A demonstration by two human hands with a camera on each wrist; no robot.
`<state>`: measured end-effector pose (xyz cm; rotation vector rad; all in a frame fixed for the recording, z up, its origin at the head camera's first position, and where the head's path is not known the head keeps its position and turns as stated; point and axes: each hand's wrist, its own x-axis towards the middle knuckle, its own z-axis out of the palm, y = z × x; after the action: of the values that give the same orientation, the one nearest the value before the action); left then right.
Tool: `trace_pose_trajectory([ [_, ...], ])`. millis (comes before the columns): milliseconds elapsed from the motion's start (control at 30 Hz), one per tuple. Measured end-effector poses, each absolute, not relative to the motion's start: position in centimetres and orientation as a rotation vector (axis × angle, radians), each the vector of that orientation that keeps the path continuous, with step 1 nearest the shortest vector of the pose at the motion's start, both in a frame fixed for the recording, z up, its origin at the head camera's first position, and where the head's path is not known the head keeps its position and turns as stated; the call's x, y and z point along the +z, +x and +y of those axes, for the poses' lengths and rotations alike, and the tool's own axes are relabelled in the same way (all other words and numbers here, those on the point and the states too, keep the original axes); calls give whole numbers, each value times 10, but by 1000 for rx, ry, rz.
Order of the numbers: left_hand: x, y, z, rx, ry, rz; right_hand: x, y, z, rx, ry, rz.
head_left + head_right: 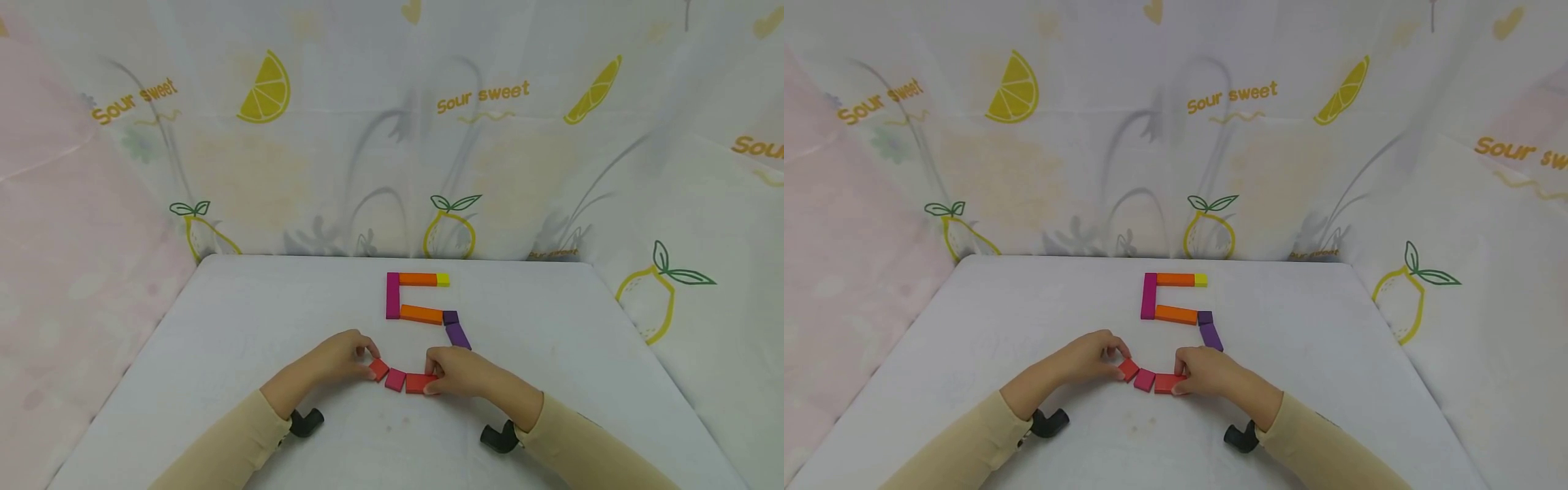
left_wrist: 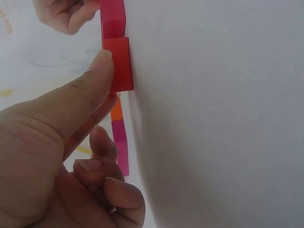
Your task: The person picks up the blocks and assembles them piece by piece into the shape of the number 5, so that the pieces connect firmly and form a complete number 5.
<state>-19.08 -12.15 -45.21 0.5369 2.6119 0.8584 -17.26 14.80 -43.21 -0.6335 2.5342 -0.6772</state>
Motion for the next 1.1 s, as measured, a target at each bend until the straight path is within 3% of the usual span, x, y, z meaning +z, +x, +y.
trace_pose_trajectory([
  [1100, -450, -188, -121, 835, 552, 2651, -426, -168, 148, -591, -666, 2572],
])
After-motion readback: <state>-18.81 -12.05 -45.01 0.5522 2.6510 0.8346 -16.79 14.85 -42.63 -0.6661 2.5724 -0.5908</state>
